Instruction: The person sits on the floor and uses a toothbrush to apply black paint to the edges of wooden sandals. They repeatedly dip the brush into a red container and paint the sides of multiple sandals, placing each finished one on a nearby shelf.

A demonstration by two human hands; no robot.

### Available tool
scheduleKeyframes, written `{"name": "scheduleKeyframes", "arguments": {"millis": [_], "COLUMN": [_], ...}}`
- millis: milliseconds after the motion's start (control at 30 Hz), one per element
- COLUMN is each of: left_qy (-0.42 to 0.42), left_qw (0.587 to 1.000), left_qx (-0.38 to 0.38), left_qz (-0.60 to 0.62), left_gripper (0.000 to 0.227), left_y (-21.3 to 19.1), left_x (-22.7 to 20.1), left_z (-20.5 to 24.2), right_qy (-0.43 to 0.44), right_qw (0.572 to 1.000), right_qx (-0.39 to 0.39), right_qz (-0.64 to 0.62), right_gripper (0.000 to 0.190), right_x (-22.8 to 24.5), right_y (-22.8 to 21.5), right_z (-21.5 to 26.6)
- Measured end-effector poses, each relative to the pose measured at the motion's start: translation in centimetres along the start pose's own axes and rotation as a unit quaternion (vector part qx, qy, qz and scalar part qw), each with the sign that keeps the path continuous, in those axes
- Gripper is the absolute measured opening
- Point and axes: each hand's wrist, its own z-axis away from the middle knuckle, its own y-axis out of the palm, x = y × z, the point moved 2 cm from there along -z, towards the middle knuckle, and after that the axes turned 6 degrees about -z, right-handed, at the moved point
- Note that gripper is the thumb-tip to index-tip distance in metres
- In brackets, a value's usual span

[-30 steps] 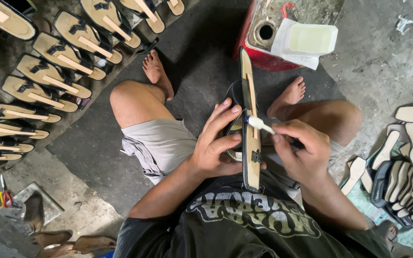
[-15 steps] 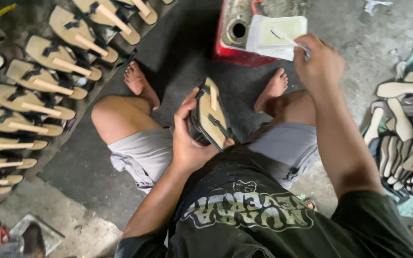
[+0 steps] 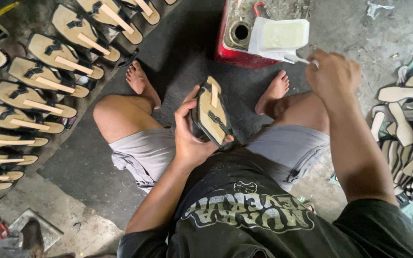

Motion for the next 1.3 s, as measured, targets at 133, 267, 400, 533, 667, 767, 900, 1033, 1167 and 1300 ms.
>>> {"name": "scheduleKeyframes", "arguments": {"millis": [133,267,400,533,667,767,900,1033,1167,1300], "left_qy": [0.111,0.155,0.190,0.211,0.207,0.191,0.165,0.148,0.140,0.119], "left_qw": [0.992,0.985,0.977,0.971,0.971,0.974,0.977,0.979,0.979,0.982], "left_qx": [0.011,0.030,0.050,0.061,0.061,0.054,0.047,0.042,0.030,0.026], "left_qz": [-0.067,-0.076,-0.087,-0.099,-0.101,-0.108,-0.126,-0.134,-0.143,-0.148], "left_gripper": [0.109,0.104,0.104,0.099,0.093,0.092,0.091,0.088,0.086,0.087], "left_y": [-0.3,0.1,0.2,0.0,-0.1,-0.2,-0.3,-0.5,-0.7,-0.9], "left_x": [-1.2,-2.6,-3.8,-4.5,-4.8,-5.0,-5.1,-5.1,-5.1,-5.4], "left_z": [-0.6,-0.8,-0.9,-0.7,-0.8,-0.8,-0.8,-0.9,-1.1,-1.1], "right_qy": [0.053,-0.011,-0.001,0.021,-0.007,-0.023,-0.042,-0.054,-0.078,-0.095], "right_qw": [0.928,0.785,0.730,0.754,0.808,0.828,0.811,0.794,0.793,0.795], "right_qx": [0.068,0.091,0.115,0.075,0.024,0.017,0.012,0.014,0.008,0.005], "right_qz": [-0.362,-0.613,-0.673,-0.652,-0.588,-0.560,-0.584,-0.606,-0.604,-0.599], "right_gripper": [0.018,0.017,0.013,0.015,0.016,0.017,0.019,0.019,0.018,0.018], "right_x": [3.5,8.7,11.6,13.1,13.7,13.7,13.7,13.8,13.9,14.0], "right_y": [-2.8,-3.9,-4.2,-4.3,-4.6,-4.8,-5.0,-5.3,-5.7,-6.2], "right_z": [3.5,8.7,10.5,10.3,10.4,10.8,11.4,11.8,12.2,12.6]}}
